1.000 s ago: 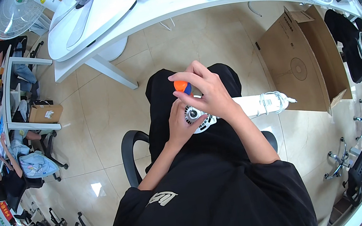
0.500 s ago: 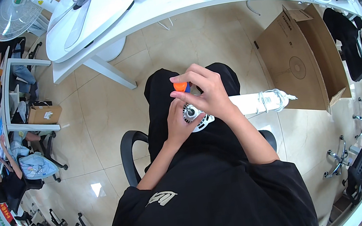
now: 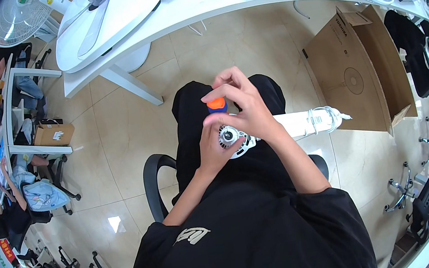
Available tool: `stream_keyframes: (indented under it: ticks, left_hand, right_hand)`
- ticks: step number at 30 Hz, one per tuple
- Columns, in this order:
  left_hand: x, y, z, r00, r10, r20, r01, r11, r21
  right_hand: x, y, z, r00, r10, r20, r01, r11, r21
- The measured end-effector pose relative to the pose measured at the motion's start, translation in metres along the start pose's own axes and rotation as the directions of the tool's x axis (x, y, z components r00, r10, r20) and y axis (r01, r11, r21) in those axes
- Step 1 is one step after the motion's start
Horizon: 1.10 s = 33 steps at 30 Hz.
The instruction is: The person disassembles a fan by removing the front grille, fan blade, and rear grille, then unscrews the motor housing using a screwdriver.
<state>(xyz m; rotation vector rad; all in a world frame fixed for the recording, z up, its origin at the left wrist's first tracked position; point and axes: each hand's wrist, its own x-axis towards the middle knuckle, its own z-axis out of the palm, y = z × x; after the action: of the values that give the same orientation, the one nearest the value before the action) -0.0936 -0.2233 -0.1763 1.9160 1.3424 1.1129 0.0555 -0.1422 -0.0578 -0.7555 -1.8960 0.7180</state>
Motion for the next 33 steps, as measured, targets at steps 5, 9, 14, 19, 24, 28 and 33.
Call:
stream_keyframes:
  ticks: [5,9,14,19,24,28,33]
  left_hand:
    - [0.001,-0.002,0.000,0.999,0.036,-0.017,-0.036,0.999,0.031]
    - [0.002,-0.001,-0.001,0.996,0.075,-0.045,-0.073,0.996,0.052]
    - [-0.002,-0.002,0.001,0.999,-0.035,0.015,0.035,0.999,0.005]
    - [-0.002,-0.004,0.001,1.000,0.023,-0.012,-0.022,0.999,0.042]
    - [-0.004,-0.008,0.003,1.000,0.002,0.020,-0.003,1.000,0.023]
    - [-0.001,-0.002,0.002,1.000,-0.016,0.003,0.016,1.000,0.000]
    - [-0.005,-0.007,0.003,1.000,0.026,-0.003,-0.026,0.998,0.065]
  right_hand:
    - [-0.002,0.003,0.004,0.988,0.147,0.056,-0.153,0.979,0.131]
    - [0.000,-0.004,0.003,0.923,0.366,0.124,-0.385,0.849,0.361]
    - [-0.007,0.007,0.005,0.999,0.043,-0.029,-0.043,0.999,0.008]
    - [-0.006,0.006,0.008,0.990,0.144,-0.009,-0.142,0.983,0.117]
    - [-0.007,0.005,0.013,0.994,0.093,-0.050,-0.082,0.976,0.201]
    - [-0.012,0.003,0.009,0.989,0.138,-0.056,-0.132,0.987,0.096]
    - [-0.012,0.004,0.017,0.944,0.329,-0.041,-0.269,0.833,0.483]
